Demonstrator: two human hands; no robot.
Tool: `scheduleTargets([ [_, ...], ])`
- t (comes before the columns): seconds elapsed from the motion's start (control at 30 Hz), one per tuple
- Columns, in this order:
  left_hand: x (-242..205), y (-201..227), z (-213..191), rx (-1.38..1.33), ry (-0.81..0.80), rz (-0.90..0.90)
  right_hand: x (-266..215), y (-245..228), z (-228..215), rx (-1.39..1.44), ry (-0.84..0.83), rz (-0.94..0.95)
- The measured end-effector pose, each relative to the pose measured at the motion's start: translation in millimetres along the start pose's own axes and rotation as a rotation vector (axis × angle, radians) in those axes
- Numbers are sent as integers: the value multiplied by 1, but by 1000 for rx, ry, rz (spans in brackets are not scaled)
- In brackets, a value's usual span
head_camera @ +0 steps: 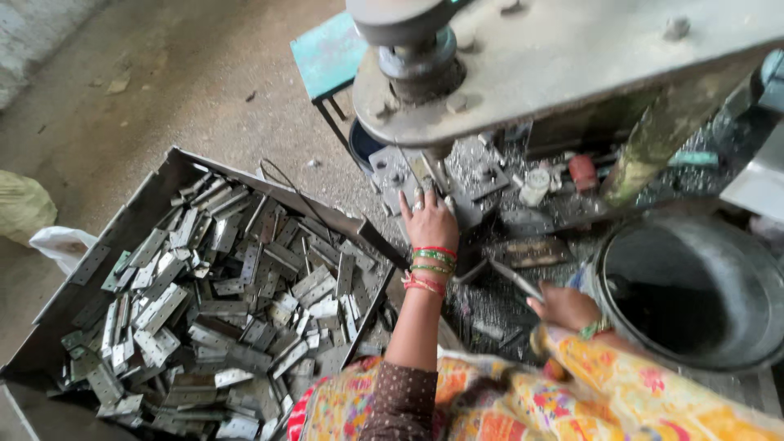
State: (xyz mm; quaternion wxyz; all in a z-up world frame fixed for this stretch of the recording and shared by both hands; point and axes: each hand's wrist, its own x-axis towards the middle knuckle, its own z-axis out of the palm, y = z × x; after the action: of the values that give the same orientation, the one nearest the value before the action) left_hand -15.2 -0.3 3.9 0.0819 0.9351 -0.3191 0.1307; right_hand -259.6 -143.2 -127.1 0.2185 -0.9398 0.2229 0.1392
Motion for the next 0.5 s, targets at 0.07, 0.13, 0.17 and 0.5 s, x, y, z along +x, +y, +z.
scheduleTargets([
  [0.07, -17, 0, 4, -5, -49, 5, -5, -5, 0, -10, -97, 24],
  [0.13, 4, -1, 1, -11, -9, 7, 18, -13, -36, -56, -51, -5],
  [0.17, 2, -1, 2, 13, 1, 9, 14, -18, -45, -83, -6, -30],
  [0.5, 23, -8, 2, 32, 13, 35, -8, -16, -14, -98, -35, 81],
])
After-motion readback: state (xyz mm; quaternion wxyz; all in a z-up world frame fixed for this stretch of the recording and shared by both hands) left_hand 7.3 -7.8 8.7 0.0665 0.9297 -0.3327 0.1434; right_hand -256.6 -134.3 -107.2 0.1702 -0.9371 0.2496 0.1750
